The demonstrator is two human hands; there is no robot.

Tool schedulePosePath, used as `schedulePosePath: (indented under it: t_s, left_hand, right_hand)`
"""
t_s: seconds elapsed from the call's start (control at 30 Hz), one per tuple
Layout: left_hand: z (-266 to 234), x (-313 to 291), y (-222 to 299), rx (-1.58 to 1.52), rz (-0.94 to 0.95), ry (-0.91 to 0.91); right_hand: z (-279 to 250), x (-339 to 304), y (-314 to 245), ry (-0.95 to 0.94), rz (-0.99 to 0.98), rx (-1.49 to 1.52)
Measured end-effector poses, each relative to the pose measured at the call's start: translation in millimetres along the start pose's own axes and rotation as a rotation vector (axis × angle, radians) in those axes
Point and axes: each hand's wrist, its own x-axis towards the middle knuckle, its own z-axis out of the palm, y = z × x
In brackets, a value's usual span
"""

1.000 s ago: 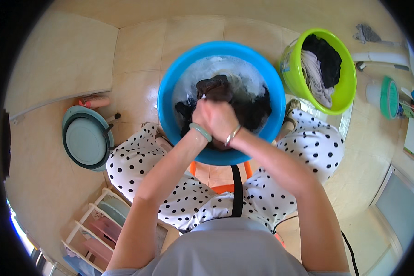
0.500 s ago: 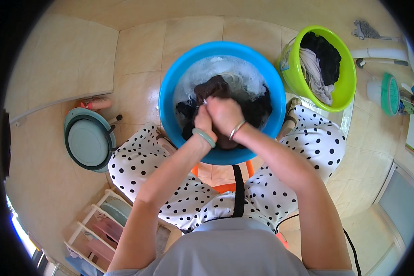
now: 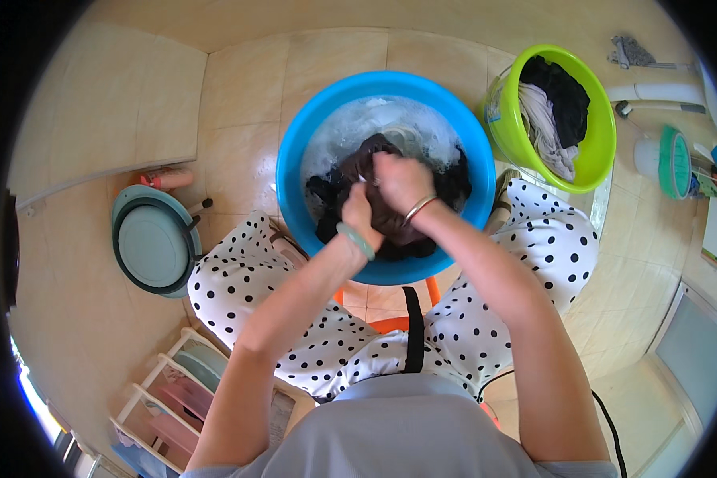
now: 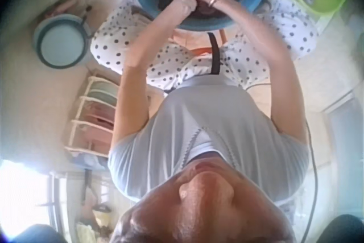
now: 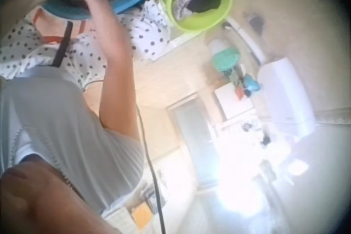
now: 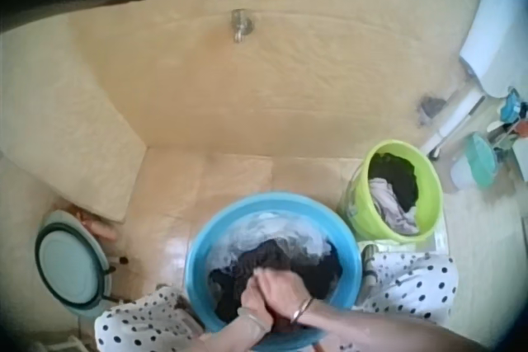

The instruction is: The person hand-washes several pieces of dark clothing in a blue basin filled with soapy water. They scrub and rinse the items by hand, then transfer them to a green bucket. A light-colored cloth is also washed and wrung out during the process.

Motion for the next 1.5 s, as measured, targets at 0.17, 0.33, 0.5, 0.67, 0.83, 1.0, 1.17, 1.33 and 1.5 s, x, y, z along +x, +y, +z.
schedulePosePath:
  t_s: [0.17,0.33,0.5,0.67,0.83,1.0,1.17,1.33,1.5]
  left_hand:
    - [10.0,-15.0,10.6,-0.080,0.061,-0.130]
    - [-11.3,-10.9,54.2,0.595,0.240,0.425]
    - [6.5,-42.8,61.2,1.561,1.247,0.251]
    - [39.4,-74.7,92.7,1.903,1.086,-0.336]
    - [40.8,-88.9,81.8,1.225,1.087,-0.280]
    - [46.4,-103.8,96.6,0.795,0.921,-0.286]
    - [27.0,-73.6,124.2,0.277,0.828,-0.372]
    - [35.1,-52.6,94.6,-0.132,0.145,-0.495]
    - [23.9,-25.3,99.1,0.171,0.287,-0.465]
  right_hand:
    - [1.2,0.5,65.2,0.053,0.284,0.250]
    - [-48.9,16.1,72.9,-0.248,0.122,0.891]
    - [-76.5,0.6,16.2,-0.183,-0.128,0.807]
    - [-96.5,-9.8,-12.7,-0.138,-0.233,0.850]
    - [-101.5,-9.8,4.7,-0.335,-0.267,0.448]
    - [-104.7,-10.7,14.3,-0.359,-0.199,0.136]
    - [-119.9,1.5,32.0,-0.112,0.041,0.733]
    - [-79.2,-6.1,-24.6,0.165,-0.372,0.764]
    - [-76.8,-27.3,-62.3,-0.088,-0.520,0.627]
